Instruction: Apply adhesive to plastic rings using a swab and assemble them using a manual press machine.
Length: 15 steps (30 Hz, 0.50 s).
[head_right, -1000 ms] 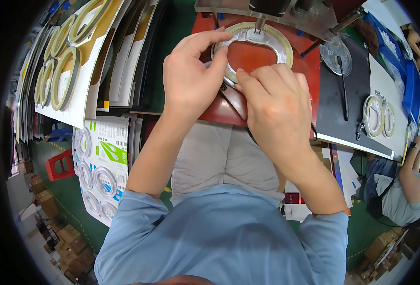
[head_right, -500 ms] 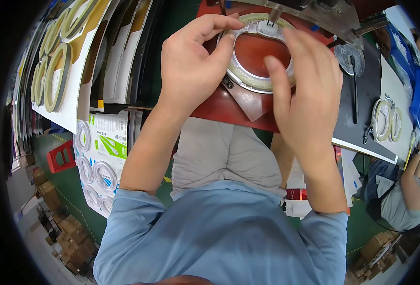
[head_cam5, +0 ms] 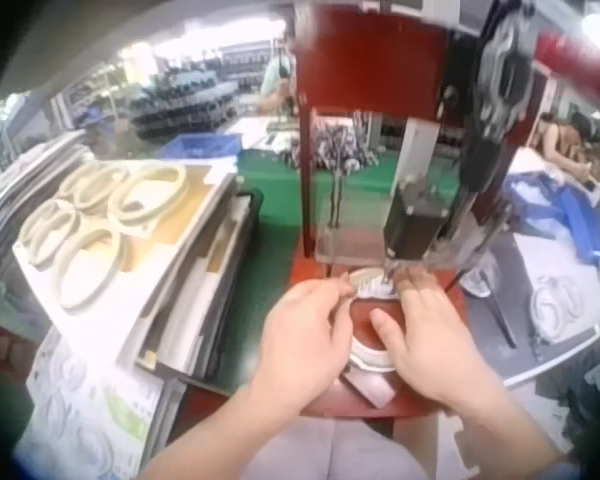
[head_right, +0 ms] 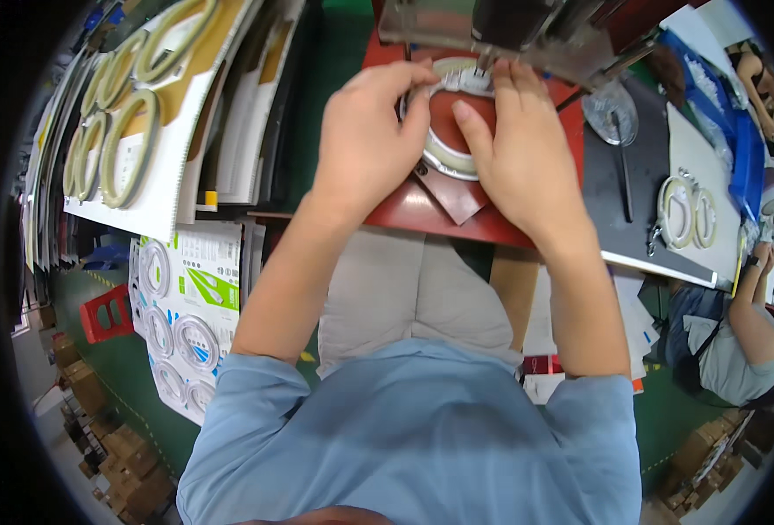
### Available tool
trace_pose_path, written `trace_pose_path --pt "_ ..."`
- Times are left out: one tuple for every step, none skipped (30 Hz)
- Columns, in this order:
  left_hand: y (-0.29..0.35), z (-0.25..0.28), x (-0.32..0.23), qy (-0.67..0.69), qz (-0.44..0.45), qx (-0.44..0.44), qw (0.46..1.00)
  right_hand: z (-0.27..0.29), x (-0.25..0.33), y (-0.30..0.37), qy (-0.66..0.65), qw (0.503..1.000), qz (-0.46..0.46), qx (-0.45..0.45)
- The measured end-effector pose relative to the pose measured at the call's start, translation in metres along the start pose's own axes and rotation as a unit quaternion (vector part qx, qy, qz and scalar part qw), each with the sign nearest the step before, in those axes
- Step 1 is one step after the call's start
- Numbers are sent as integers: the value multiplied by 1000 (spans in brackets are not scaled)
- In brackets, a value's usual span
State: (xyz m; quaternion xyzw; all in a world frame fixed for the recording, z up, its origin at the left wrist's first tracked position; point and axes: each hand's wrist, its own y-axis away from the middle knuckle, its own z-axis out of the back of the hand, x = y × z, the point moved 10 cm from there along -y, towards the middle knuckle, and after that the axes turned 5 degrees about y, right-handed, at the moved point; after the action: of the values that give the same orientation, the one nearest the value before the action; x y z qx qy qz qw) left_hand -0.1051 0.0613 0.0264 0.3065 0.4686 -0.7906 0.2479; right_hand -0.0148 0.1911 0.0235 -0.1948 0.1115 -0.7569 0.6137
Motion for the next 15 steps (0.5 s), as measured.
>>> trace_pose_path --pt "1 0 -2 2 0 3 1000 1 -2 1 -28 1000 -10 -8" --pt "0 4 -2 10 5 17 1000 2 0 1 -60 998 -15 -18" --pt "5 7 -2 7 -1 1 1000 9 4 7 -87 995 -25 -42" --pt "6 8 -5 11 -13 -2 1000 28 14 14 -77 994 6 -81" --pt "9 12 -9 3 -31 -8 999 45 25 23 -75 989 41 -118" --pt "9 17 -15 -7 -40 -17 999 72 33 32 -76 980 76 -168" --pt "10 22 -20 -18 -46 -23 999 108 39 40 -87 966 99 -223" --pt "6 21 -25 -9 -22 -11 1000 143 28 57 -109 928 124 -334" --pt "4 22 -29 -11 -29 -16 999 180 25 65 -74 888 124 -436" --pt "2 19 -26 -31 -7 -2 999 211 25 61 -59 869 140 -470" --pt "2 18 -22 -55 16 11 998 234 27 54 -47 848 156 -504" --pt "2 8 -9 -76 47 46 995 239 34 39 -30 842 193 -503" --pt "2 8 -7 -81 41 41 995 242 40 22 -13 832 233 -504" --pt "1 4 -2 -104 53 54 992 235 42 6 36 796 334 -504" --pt "0 1 4 -126 67 68 987 245 67 -16 130 824 324 -446"
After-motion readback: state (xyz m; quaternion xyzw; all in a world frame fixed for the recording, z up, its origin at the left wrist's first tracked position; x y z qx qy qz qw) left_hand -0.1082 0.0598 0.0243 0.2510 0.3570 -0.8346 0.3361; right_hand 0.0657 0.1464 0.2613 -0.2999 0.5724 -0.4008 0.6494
